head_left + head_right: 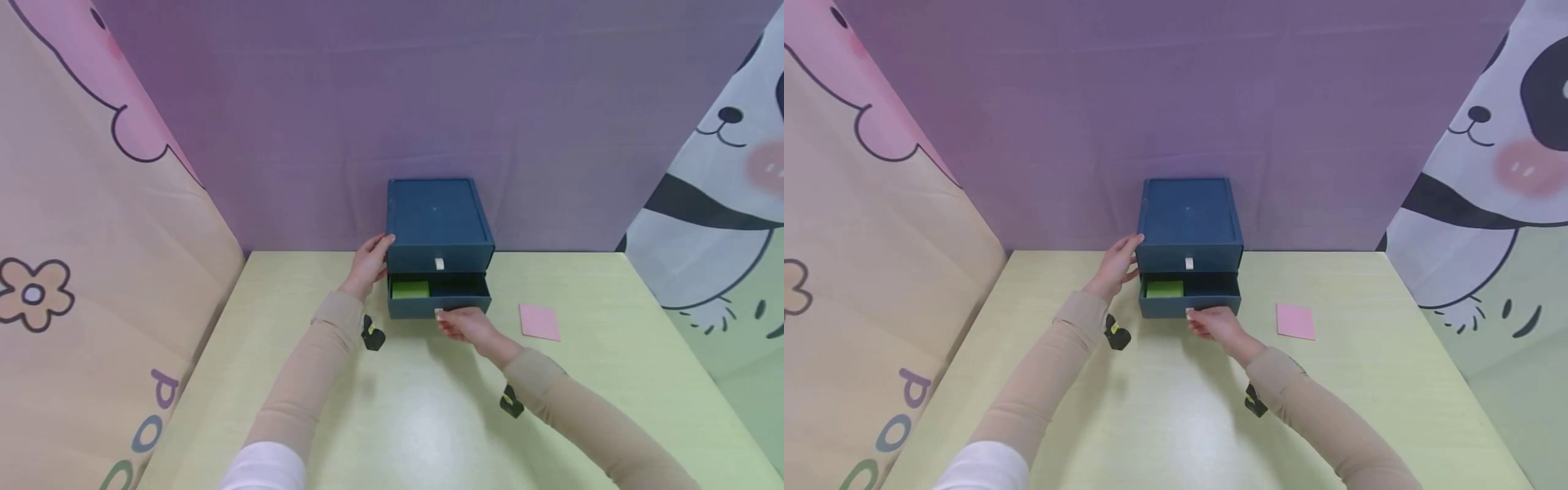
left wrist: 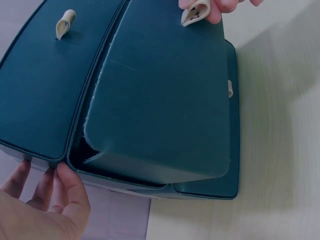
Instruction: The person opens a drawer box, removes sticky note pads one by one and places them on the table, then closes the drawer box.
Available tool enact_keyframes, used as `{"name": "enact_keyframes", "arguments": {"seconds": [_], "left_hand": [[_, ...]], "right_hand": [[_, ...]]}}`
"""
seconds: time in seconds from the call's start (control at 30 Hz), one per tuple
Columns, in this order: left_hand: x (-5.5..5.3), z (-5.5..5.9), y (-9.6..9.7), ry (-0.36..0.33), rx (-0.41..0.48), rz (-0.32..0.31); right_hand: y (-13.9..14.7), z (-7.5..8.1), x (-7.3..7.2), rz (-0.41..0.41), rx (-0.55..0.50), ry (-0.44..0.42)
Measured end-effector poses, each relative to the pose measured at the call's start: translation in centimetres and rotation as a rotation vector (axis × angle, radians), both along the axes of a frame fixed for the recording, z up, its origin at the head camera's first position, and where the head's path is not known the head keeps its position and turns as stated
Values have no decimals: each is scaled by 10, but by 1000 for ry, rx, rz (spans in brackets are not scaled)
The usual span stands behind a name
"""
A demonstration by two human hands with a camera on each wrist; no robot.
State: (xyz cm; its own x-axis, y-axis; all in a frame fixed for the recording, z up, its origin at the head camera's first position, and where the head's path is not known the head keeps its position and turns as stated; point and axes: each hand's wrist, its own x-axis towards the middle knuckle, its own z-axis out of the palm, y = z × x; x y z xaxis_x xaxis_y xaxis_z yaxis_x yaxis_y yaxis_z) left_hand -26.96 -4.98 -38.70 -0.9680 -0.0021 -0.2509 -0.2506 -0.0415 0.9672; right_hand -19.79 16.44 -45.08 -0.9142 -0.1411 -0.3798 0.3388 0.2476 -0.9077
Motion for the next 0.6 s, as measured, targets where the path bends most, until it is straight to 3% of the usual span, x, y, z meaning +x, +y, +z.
{"name": "enact_keyframes", "arguments": {"seconds": [0.6], "left_hand": [[1, 0, 0, 0, -14, 7]], "right_hand": [[2, 1, 4, 37, 7, 9]]}}
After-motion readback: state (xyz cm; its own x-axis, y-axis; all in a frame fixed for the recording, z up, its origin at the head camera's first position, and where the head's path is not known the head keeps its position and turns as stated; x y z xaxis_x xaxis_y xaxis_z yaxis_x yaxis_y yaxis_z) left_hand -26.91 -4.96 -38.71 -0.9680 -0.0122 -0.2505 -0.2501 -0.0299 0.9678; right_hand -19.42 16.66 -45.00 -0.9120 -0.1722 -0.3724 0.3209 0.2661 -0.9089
